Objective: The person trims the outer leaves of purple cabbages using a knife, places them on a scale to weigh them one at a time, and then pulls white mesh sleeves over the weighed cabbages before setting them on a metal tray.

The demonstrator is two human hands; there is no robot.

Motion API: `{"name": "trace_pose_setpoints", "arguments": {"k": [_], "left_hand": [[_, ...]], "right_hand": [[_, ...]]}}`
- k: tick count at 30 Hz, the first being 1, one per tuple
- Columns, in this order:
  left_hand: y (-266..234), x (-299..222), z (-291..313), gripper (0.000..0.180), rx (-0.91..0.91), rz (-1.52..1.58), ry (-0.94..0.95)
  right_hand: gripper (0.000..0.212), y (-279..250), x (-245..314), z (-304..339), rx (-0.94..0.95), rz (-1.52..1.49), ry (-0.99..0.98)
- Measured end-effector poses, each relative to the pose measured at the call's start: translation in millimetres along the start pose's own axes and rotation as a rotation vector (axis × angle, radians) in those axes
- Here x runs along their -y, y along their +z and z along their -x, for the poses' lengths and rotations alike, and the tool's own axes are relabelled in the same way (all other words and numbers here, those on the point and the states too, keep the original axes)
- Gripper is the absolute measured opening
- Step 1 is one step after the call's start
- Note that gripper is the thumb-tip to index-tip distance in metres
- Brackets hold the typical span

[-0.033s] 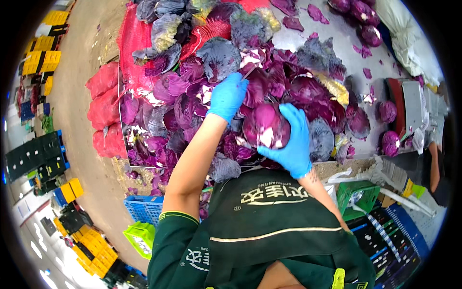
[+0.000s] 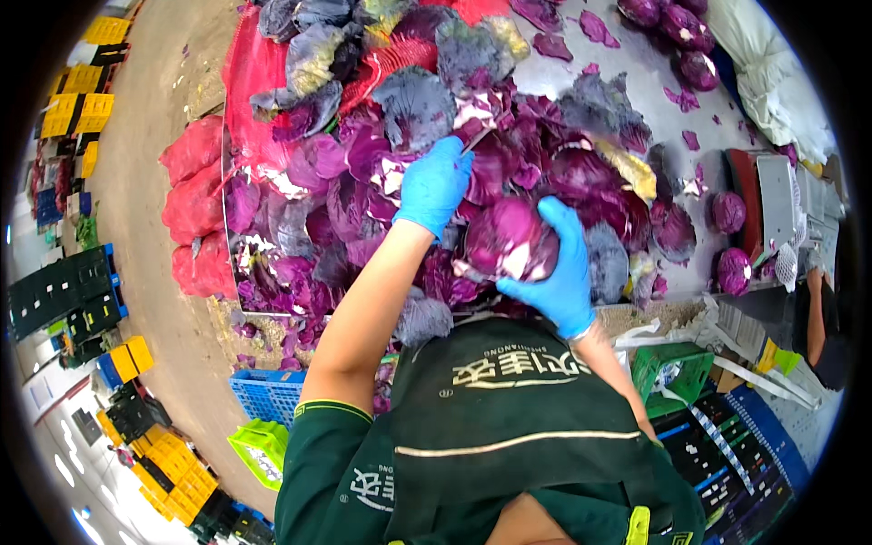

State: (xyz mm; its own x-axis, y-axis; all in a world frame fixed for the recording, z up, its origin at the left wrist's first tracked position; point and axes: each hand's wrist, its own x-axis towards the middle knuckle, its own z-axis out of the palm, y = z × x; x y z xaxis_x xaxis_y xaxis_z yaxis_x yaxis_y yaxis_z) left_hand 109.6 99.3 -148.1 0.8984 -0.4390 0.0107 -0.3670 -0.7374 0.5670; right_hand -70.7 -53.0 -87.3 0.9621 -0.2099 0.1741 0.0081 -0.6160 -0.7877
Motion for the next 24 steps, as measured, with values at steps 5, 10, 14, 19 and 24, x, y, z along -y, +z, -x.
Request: {"name": "trace_pose_setpoints", "arguments": {"k": [5,10,14,19,24], "left_hand": [[-48.2,-23.7,50.2,0.032,-0.006,0.382,-0.297],[-26.2,-31.3,163.6,0.021,-0.059,1.090,-0.907],[-41.8,-37.6,158.8,0.024,0.043,1.065,-0.951],[-68.4,-13.7,149.9,0.055,0.004,0.255,-0.252],[-112.8,-89.6,62.4,0.086,0.309,-0.122,0.331]], "right_hand": [[0.119,-54.8,-9.7,-66.5,0.435,-0.443,0.048],[0.115,-50.9,-14.6,-111.5,0.669,-0.048,-0.304],[0.098,-50.7,-6.4,-63.1,0.282,0.100,-0.204],[0.128,2.0,24.4,-13.1,-0.008,0.214,0.121],[0.135,20.1,7.3,-11.6,-0.054,0.131,0.110]]}}
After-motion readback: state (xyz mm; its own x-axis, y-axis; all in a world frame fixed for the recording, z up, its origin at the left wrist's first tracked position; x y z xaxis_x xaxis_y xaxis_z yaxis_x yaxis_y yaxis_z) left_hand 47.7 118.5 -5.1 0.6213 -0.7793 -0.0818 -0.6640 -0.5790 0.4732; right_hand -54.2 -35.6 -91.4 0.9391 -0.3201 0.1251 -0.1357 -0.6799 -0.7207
